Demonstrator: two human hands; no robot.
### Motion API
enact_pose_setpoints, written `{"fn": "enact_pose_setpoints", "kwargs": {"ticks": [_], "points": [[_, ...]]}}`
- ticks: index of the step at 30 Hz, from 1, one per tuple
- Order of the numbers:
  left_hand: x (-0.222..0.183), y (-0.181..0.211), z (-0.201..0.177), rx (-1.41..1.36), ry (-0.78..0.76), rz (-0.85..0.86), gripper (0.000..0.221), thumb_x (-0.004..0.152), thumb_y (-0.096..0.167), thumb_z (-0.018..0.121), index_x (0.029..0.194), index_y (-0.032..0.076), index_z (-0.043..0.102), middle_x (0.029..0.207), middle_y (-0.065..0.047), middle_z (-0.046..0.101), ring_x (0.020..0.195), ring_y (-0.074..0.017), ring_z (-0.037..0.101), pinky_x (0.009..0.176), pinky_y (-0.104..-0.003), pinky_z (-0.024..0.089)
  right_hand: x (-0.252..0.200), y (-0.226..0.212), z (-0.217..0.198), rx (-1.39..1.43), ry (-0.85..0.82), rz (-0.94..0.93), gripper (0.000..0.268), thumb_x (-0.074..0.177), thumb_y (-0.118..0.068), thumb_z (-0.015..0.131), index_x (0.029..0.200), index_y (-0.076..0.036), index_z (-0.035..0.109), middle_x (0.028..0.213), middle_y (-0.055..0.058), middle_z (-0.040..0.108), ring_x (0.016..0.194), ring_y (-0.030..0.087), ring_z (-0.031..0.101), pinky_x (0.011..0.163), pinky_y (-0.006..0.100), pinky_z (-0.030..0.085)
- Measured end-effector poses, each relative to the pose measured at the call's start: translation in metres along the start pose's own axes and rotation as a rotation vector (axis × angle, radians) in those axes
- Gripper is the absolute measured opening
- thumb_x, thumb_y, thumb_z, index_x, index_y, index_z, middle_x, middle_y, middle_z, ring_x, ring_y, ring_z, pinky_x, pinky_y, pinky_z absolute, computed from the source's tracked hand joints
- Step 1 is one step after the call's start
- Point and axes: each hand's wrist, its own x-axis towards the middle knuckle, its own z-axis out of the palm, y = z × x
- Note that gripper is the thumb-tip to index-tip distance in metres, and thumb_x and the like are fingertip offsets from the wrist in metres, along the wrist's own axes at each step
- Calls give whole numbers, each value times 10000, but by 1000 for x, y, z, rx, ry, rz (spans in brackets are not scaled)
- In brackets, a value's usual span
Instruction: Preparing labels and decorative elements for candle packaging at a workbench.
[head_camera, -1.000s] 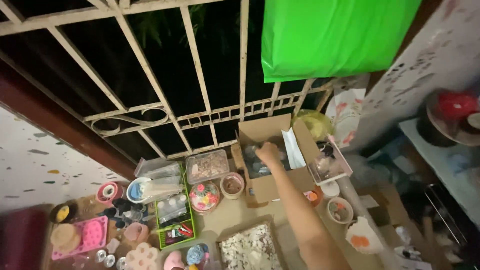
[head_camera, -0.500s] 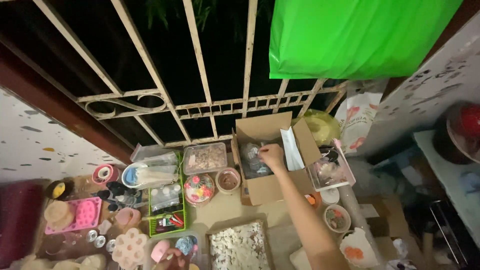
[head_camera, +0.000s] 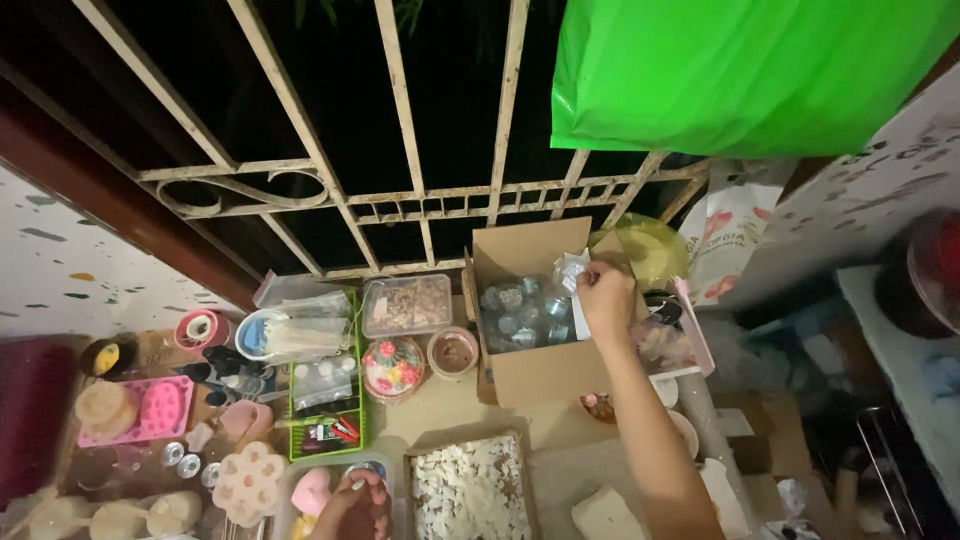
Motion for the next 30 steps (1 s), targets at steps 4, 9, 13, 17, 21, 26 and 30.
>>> {"fn": "enact_pose_setpoints", "kwargs": {"ticks": [4, 9, 13, 17, 21, 26, 30], "points": [[-8, 5, 17, -8, 84, 9, 249, 850, 247, 583, 1052, 101, 572, 842, -123, 617, 596, -297, 587, 451, -433, 495, 9, 19, 20, -94, -27, -44, 191, 849, -139, 720, 1007, -56, 787, 816, 225, 708, 773, 395, 707, 715, 468, 563], [-5, 2, 2, 8, 234, 29, 235, 843, 216, 591, 1040, 89, 571, 836, -122, 612, 666, -275, 613, 441, -430, 475, 7, 7, 23, -134, 196, -318, 228, 782, -109, 679, 994, -100, 763, 981, 214, 736, 858, 399, 705, 739, 453, 570], [7, -3, -24, 15, 269, -72, 203, 843, 185, 579, 1040, 137, 569, 816, -119, 614, 663, -291, 631, 458, -443, 485, -3, -8, 39, -250, 8, -251, 226, 856, -125, 704, 1063, -100, 790, 858, 187, 714, 733, 371, 696, 677, 480, 558], [18, -14, -32, 144, 248, -101, 174, 890, 216, 586, 1051, 152, 580, 810, -122, 635, 568, -336, 620, 450, -456, 497, -24, -26, 80, -305, -287, -566, 101, 801, -138, 736, 877, -90, 783, 880, 100, 736, 870, 286, 645, 858, 482, 517], [5, -19, 16, 208, 368, -103, 182, 927, 203, 572, 1073, 95, 587, 849, -146, 644, 627, -316, 634, 521, -437, 517, -40, -28, 101, -439, -324, -716, 89, 722, -122, 755, 801, -92, 785, 948, 94, 742, 1026, 265, 595, 930, 489, 475], [-9, -43, 56, 580, 302, 318, 233, 862, 157, 625, 1067, 49, 651, 881, -130, 691, 657, -238, 674, 554, -361, 555, -39, -37, 74, -290, -207, -655, 90, 726, -65, 733, 801, -75, 781, 1000, 70, 739, 1046, 257, 611, 910, 439, 470], [-19, -25, 108, 1077, 208, 698, 215, 831, 140, 686, 1029, 54, 687, 937, -105, 697, 740, -185, 712, 570, -302, 582, -53, -93, -16, -16, -40, -731, 88, 804, -55, 741, 879, -60, 788, 994, 57, 740, 956, 239, 631, 865, 414, 458]]}}
